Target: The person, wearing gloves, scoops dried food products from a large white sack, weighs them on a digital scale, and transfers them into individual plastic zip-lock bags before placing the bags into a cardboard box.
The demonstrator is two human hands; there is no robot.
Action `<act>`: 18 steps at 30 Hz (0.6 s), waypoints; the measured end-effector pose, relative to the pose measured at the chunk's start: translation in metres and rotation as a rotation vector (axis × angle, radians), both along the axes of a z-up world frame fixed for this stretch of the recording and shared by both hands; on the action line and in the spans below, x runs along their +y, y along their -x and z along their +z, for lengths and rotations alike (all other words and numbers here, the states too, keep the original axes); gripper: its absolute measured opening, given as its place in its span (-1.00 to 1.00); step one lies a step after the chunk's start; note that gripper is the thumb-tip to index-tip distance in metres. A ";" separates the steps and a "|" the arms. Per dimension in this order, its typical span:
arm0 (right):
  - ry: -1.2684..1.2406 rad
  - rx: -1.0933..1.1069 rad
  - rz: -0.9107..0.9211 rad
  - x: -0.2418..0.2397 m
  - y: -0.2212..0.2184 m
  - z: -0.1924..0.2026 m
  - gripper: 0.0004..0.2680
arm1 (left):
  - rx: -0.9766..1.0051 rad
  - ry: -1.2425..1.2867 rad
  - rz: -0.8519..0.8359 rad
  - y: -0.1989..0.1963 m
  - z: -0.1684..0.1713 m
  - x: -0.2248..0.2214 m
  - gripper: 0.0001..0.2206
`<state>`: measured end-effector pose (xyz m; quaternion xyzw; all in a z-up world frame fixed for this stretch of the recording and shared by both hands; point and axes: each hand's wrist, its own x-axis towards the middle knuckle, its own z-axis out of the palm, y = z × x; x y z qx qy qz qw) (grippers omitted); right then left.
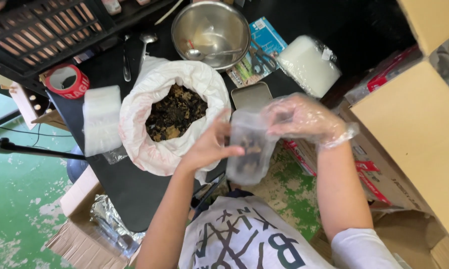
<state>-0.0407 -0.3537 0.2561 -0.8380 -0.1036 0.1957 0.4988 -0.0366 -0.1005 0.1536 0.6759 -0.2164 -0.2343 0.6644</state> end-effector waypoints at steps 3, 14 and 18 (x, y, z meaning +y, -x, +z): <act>0.157 0.027 0.077 0.023 -0.005 0.007 -0.90 | 0.223 0.120 -0.012 0.002 -0.040 -0.012 -0.31; 0.204 0.034 0.079 0.056 -0.007 0.007 -0.48 | 0.243 0.050 0.251 0.012 -0.073 0.007 -0.74; 0.161 0.071 0.108 0.079 0.000 0.033 -0.82 | 0.077 -0.050 0.135 0.016 -0.055 0.013 -0.68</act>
